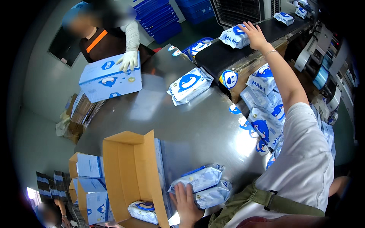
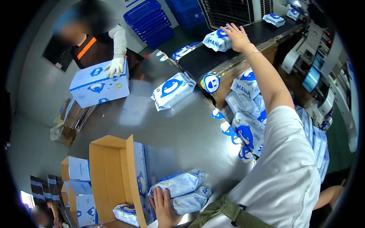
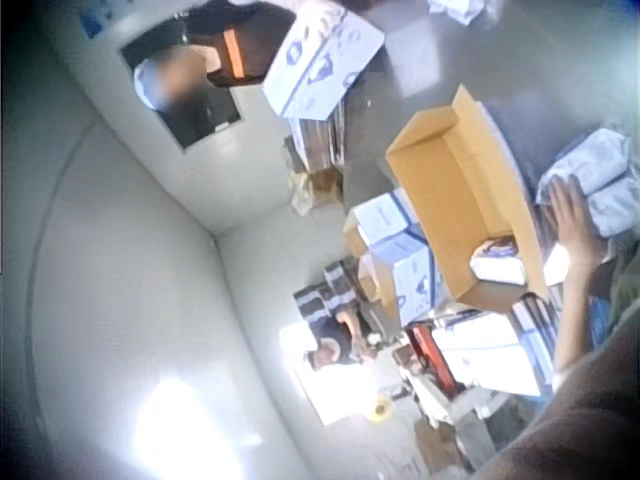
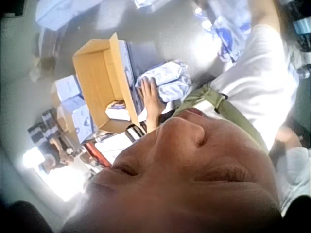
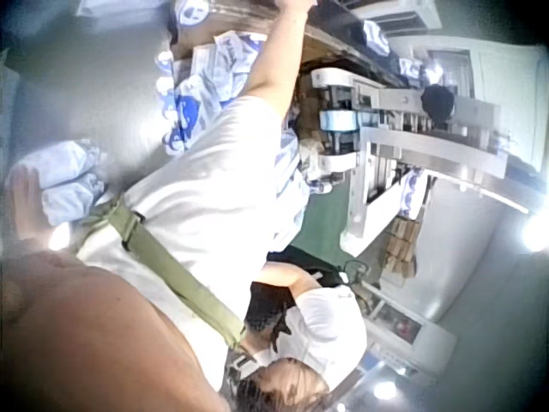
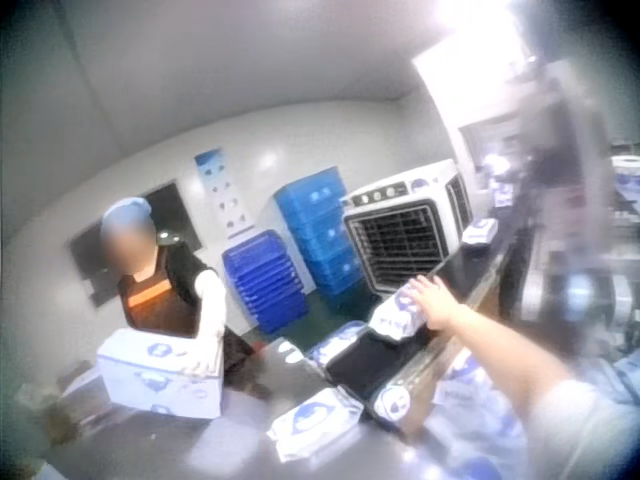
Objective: The person places packets of wet wipes into a cardboard box on a metal table, folds a new box into shape, and continues filling it with packets.
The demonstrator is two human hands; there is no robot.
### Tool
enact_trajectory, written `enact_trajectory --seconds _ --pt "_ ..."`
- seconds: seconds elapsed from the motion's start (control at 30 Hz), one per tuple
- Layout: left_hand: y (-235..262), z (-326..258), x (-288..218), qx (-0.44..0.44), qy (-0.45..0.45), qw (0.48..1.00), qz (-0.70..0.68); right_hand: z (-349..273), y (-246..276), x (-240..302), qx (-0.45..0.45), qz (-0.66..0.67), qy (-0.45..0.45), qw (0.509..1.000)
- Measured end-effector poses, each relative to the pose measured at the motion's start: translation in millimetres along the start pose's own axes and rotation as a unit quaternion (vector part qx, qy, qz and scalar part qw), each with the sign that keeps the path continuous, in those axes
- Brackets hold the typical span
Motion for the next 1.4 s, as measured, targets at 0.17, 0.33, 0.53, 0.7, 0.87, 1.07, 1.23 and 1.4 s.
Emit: enact_trajectory --seconds 0.17,0.33,0.53,0.7,0.87,1.07,1.23,1.4 --pt "7.0 -0.8 -4.3 -0.020 -0.006 1.000 -0.020 30.1 -3.9 67.9 0.098 -0.012 0.099 0.990" --pt "4.6 0.8 -2.6 -0.025 -0.015 1.000 -0.011 42.5 41.0 150.2 0.028 0.113 0.138 0.984" --pt "9.2 2.1 -5.1 -0.028 0.002 0.999 -0.029 16.1 115.0 282.9 -0.063 0.243 0.252 0.935" --pt "7.9 1.1 -2.7 -0.018 0.001 1.000 -0.016 -15.6 120.4 320.2 0.144 0.370 0.335 0.854" --pt "6.5 -3.3 -1.4 -0.026 -0.015 0.999 -0.031 -152.3 200.5 298.8 0.079 0.306 0.371 0.873" --pt "8.2 -0.2 -3.6 0.003 -0.045 0.998 -0.041 -248.1 242.9 290.7 -0.009 0.272 0.389 0.880" --pt "27.7 -5.2 -11.7 -0.118 -0.021 0.993 0.021 -167.8 165.7 338.4 0.328 0.343 0.437 0.764" --pt "-69.1 -107.7 95.6 -0.288 0.251 0.766 -0.516 -227.2 147.1 402.4 0.400 0.479 0.573 0.531"
Point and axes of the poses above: each hand's wrist, its own z-axis towards the middle knuckle, its own y-axis out of the back of the hand, x = y × z, the point moved 10 cm from there along z, towards the middle knuckle, and after that the axes turned 15 degrees about -z, right-handed, at the moved point
